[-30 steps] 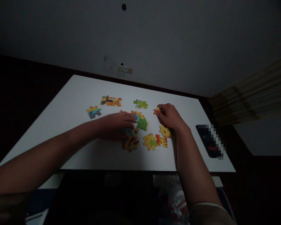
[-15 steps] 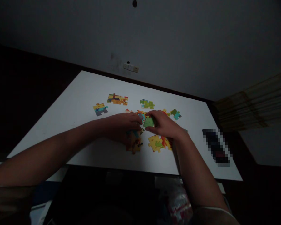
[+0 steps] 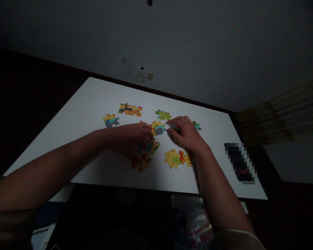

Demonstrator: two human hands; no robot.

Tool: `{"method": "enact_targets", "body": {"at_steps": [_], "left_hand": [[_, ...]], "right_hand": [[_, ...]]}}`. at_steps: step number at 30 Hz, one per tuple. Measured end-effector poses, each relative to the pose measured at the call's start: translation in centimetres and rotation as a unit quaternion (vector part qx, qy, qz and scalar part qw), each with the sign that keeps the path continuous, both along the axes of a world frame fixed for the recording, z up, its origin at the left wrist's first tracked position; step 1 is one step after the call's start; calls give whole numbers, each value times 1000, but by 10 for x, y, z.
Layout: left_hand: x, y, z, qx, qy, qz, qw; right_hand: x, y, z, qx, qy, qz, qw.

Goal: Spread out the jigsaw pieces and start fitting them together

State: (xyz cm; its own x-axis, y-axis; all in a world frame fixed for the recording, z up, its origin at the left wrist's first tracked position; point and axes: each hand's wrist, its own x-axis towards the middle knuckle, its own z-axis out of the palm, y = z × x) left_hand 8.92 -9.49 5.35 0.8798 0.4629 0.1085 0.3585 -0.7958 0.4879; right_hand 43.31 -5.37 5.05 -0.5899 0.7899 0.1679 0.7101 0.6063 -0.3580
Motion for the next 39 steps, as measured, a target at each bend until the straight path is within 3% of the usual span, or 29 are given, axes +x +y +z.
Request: {"method": "enact_targets", "body": {"at_steps": [4,8,16,22,27,31,35,39], "left_hand": [[-3,2,-1,-15,13,8,1000],[-3,2,-3,-12,7,15,1000],[4,3,-14,-16,-21,33,999],[4,1,-12,-33,-39,39,998],[-2,3,-9,-48,-40,80,995],[-9,9,-9,-101,-86,106,985],[-16,20,-11,-109,-132,173,970],[-22,28,-20,-105,-122,249,955]], "right_hand": [[-20,-5,-8,0,-5,76,997],[-23,-4,-11,-7,-38,98,994],[-9,-4,0,-42,13,72,996],[-3,-5,6,-75,-4,39,996],[-2,-3,5,-61,-13,45,997],[-8,-4,3,-67,7,70,995],[-10,-5,2,-79,13,72,994],[-2,-3,5,-62,-12,59,996]]}}
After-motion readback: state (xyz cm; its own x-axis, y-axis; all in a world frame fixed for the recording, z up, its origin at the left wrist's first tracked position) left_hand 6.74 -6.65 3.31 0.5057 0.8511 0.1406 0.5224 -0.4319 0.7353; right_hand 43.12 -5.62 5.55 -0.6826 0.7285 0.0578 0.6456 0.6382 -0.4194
